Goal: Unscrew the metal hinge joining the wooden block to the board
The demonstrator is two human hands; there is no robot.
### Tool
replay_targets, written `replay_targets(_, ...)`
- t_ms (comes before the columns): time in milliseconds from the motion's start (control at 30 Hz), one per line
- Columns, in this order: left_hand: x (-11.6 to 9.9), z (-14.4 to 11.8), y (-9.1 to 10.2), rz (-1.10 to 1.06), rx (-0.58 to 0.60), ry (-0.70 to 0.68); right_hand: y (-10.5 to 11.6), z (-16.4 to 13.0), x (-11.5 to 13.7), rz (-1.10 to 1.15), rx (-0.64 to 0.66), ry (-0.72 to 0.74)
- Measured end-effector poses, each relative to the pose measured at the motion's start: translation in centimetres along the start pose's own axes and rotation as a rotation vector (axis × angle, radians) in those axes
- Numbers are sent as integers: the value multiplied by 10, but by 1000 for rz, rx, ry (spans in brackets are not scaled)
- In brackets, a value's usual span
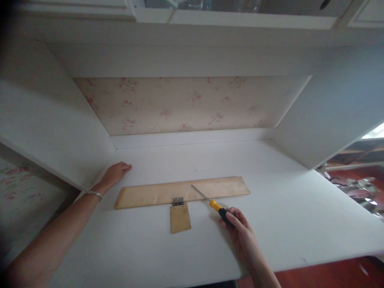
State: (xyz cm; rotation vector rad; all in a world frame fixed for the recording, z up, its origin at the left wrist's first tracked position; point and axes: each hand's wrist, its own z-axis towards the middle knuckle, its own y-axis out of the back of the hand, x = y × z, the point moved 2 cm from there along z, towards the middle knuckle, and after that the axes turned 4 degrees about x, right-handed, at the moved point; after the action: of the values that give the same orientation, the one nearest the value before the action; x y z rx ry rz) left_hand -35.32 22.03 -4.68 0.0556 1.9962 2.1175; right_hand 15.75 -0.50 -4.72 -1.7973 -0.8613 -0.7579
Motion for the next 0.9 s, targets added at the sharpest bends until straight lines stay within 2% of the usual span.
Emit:
replay_targets(100,-1,-1,2,-1,-5,-27,0,0,0,-6,3,20)
replay_targets(200,-4,-3,7,2,-8,9,1,0,-1,-9,19,29)
replay_targets(300,-19,-9,19,14,-64,56,2,-1,-1,5,36,26)
replay_targets(367,-41,-19,29,14,-127,41,3,0,-1,19,44,31)
replay_targets(467,-98,-45,42,-71,-188,-156,3,0,-1,26,41,20)
replay_targets(567,-162,-76,47,-171,-172,-342,2,0,-1,25,35,11)
replay_targets(667,-214,-100,40,-233,-96,-434,1,-1,1,23,30,19)
replay_targets(767,-246,-112,27,-249,-49,-448,0,-4,1,14,31,22)
replay_targets(900,-263,-113,12,-189,-30,-421,2,-7,1,28,34,32)
